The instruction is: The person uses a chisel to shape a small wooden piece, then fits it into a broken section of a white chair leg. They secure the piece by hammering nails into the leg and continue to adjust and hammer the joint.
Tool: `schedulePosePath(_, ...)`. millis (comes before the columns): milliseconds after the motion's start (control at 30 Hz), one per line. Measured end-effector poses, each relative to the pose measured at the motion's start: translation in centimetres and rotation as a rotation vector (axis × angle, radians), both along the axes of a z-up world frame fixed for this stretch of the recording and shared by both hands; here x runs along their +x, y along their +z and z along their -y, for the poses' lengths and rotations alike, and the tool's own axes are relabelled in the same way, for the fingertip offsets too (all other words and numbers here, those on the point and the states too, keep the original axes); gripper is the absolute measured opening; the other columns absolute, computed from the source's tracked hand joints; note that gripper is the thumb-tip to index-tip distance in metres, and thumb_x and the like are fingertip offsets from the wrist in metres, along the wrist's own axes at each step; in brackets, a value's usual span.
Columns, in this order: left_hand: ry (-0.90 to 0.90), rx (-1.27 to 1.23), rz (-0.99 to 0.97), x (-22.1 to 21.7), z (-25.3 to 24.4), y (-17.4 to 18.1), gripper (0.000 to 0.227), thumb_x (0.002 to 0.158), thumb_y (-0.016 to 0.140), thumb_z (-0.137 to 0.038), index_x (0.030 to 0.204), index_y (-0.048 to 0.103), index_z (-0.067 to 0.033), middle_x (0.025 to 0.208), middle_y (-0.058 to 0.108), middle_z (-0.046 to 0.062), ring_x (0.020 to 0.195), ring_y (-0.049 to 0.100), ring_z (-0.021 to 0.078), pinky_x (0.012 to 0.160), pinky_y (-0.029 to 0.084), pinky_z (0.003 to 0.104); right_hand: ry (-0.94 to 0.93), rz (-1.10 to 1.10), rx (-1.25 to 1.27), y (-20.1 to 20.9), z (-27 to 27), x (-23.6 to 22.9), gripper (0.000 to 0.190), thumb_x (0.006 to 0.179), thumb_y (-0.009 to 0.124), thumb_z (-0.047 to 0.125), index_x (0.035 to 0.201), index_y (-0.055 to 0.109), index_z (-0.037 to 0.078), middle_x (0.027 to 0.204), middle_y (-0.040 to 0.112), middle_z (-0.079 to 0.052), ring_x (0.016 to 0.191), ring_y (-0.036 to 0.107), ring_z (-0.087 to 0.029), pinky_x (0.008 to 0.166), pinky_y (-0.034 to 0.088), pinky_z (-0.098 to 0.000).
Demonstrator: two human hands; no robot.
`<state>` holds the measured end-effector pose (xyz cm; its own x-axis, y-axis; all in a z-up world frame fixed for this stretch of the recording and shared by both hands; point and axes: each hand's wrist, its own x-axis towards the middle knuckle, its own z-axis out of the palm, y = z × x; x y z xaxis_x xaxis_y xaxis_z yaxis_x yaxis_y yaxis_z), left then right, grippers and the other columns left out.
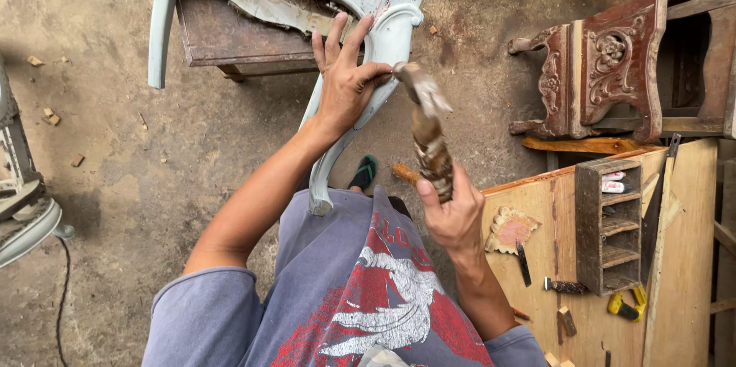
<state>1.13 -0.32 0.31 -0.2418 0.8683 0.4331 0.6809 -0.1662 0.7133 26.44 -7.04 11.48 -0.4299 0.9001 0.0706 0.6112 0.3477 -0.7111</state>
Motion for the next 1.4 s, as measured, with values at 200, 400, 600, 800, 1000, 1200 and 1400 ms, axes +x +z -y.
schedulePosePath(200,-0.012,0.002,-0.017,-0.1,-0.1,-0.1,0.009,0.087,0.088,-0.029,0.095,0.083,-0.0269,0.163,0.041,0.007,0.156,0.018,0.0370,0.124,-0.003,0.059,-0.006,0.049,-0.046,-0.3,0.1,0.3,0.056,0.104,0.054,0.051,0.116,0.058,-0.004,0.070,0.063,-0.005,0.056,0.066,-0.015,0.047,0.054,-0.0335)
schedulePosePath(400,0.057,-0.158,0.367,-0.3,1.8,-0.5,0.031,0.096,0.079,-0.023,0.124,0.070,-0.0138,0.152,0.052,0.010,0.137,0.053,0.0272,0.119,0.043,0.040,0.001,-0.079,0.004,-1.5,0.7,1.2,0.057,0.107,0.048,0.051,0.120,0.054,-0.004,0.078,0.062,-0.005,0.057,0.061,-0.013,0.049,0.053,-0.0326)
schedulePosePath(600,-0.177,-0.637,0.723,-1.6,2.2,-0.6,0.052,0.094,0.069,-0.043,0.125,0.069,-0.0019,0.114,0.074,0.014,0.101,0.069,0.0180,0.089,0.052,0.031,-0.036,-0.041,-0.067,-0.6,0.9,0.7,0.053,0.106,0.049,0.049,0.115,0.057,-0.002,0.076,0.062,-0.002,0.050,0.055,-0.011,0.043,0.050,-0.0302)
schedulePosePath(800,-0.185,-0.606,0.794,-2.0,2.0,0.0,0.055,0.093,0.070,-0.046,0.120,0.071,0.0015,0.102,0.077,0.010,0.090,0.071,0.0140,0.080,0.055,0.030,-0.014,-0.371,0.139,0.7,0.5,0.1,0.047,0.107,0.058,0.049,0.112,0.055,0.003,0.084,0.063,-0.002,0.062,0.062,-0.014,0.054,0.052,-0.0305)
schedulePosePath(1000,-0.165,-0.689,0.849,-2.3,1.3,0.5,0.054,0.090,0.070,-0.043,0.122,0.070,0.0001,0.097,0.076,0.013,0.082,0.069,0.0157,0.073,0.054,0.030,-0.115,0.021,0.007,0.8,-0.3,-0.6,0.055,0.105,0.057,0.051,0.121,0.056,-0.002,0.087,0.066,-0.007,0.075,0.066,-0.014,0.066,0.055,-0.0355)
schedulePosePath(1200,-0.166,-0.620,0.755,-2.2,1.6,-1.5,0.058,0.089,0.071,-0.048,0.119,0.069,0.0013,0.102,0.077,0.014,0.089,0.073,0.0188,0.080,0.056,0.033,-0.143,-0.515,0.116,3.5,2.0,0.4,0.069,0.101,0.065,0.060,0.125,0.049,-0.003,0.093,0.063,-0.007,0.071,0.062,-0.013,0.067,0.053,-0.0296)
schedulePosePath(1400,-0.121,-0.579,0.713,-1.0,1.6,-3.5,0.065,0.085,0.070,-0.057,0.119,0.070,-0.0009,0.110,0.075,0.019,0.101,0.074,0.0290,0.089,0.055,0.041,-0.234,-0.329,-0.147,1.5,2.0,-1.0,0.058,0.105,0.063,0.053,0.116,0.051,-0.003,0.089,0.060,-0.006,0.071,0.058,-0.011,0.063,0.051,-0.0257)
